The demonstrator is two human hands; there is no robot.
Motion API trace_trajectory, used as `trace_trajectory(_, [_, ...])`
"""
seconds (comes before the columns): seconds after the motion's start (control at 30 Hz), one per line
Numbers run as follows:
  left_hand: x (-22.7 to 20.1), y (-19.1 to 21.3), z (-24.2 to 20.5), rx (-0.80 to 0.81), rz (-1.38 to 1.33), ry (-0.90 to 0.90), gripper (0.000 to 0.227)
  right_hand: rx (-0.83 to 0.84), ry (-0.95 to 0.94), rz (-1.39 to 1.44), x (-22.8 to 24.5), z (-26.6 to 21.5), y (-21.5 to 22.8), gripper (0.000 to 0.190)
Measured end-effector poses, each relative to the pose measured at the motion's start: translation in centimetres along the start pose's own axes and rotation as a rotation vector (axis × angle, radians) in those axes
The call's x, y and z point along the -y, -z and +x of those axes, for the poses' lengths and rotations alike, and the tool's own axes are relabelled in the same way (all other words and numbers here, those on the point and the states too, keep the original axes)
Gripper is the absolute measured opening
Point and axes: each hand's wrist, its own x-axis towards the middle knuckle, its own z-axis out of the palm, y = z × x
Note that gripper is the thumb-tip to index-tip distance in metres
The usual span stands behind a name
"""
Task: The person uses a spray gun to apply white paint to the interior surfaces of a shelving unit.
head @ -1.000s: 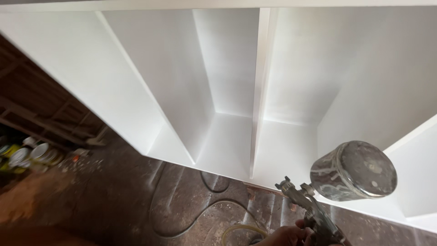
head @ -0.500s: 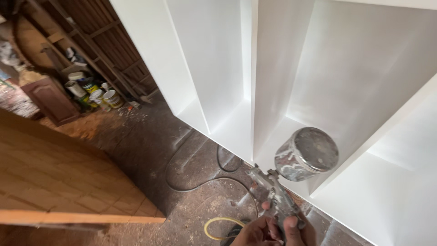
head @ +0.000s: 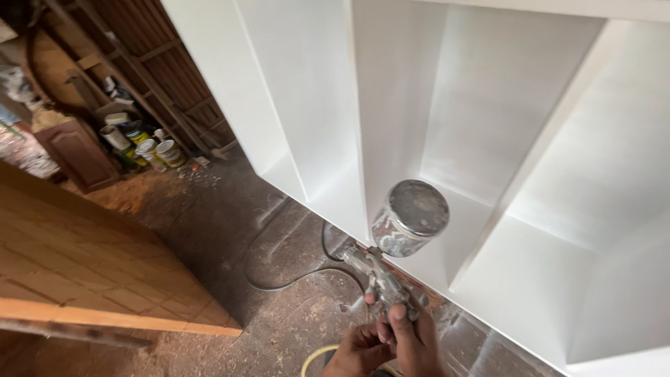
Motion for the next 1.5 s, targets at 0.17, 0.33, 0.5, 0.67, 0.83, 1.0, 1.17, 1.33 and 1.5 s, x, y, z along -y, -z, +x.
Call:
trace_trajectory(0.17, [1.0,0.1,-0.4,0.084,0.935,-0.254,0.041,-0.081,-0.085,-0.322,-0.7,-0.7,0.9,0.043])
trace_trajectory(0.33, [3.0,0.3,1.2,0.295,1.133,-0.550,0.035,-0.096,-0.081,-0.273,-0.5,-1.0,2.0,0.037])
trace_trajectory(0.5, [3.2,0.2,1.2,0.356,1.131,-0.414,0.041,-0.130,-0.166,-0.276,-0.4,-1.9,3.0,0.042])
trace_trajectory(0.67, [3.1,-0.9,1.3,0.202,1.012,-0.248,0.041,-0.066,0.029,-0.388,0.4,-2.0,2.9,0.038])
trace_trajectory(0.83, [2.6,-1.2,0.8,0.261,1.207,-0.471,0.034,-0.042,-0.063,-0.412,1.8,-1.8,2.6,0.042])
trace_trajectory(1.0, [2.2,-0.8,0.5,0.252,1.250,-0.465,0.036,0.017,-0.037,-0.367,2.1,-1.8,2.0,0.041])
trace_trajectory(1.17, [2.2,-0.3,0.1,0.245,1.265,-0.470,0.037,0.040,0.112,-0.363,1.7,-1.8,1.5,0.035])
trace_trajectory(1.33, [2.8,0.5,-0.4,0.244,1.276,-0.475,0.037,0.031,0.012,-0.385,1.5,-2.2,1.6,0.033])
trace_trajectory(1.5, [3.5,0.8,-0.9,0.210,1.298,-0.479,0.034,0.019,0.064,-0.341,1.3,-2.7,1.8,0.035])
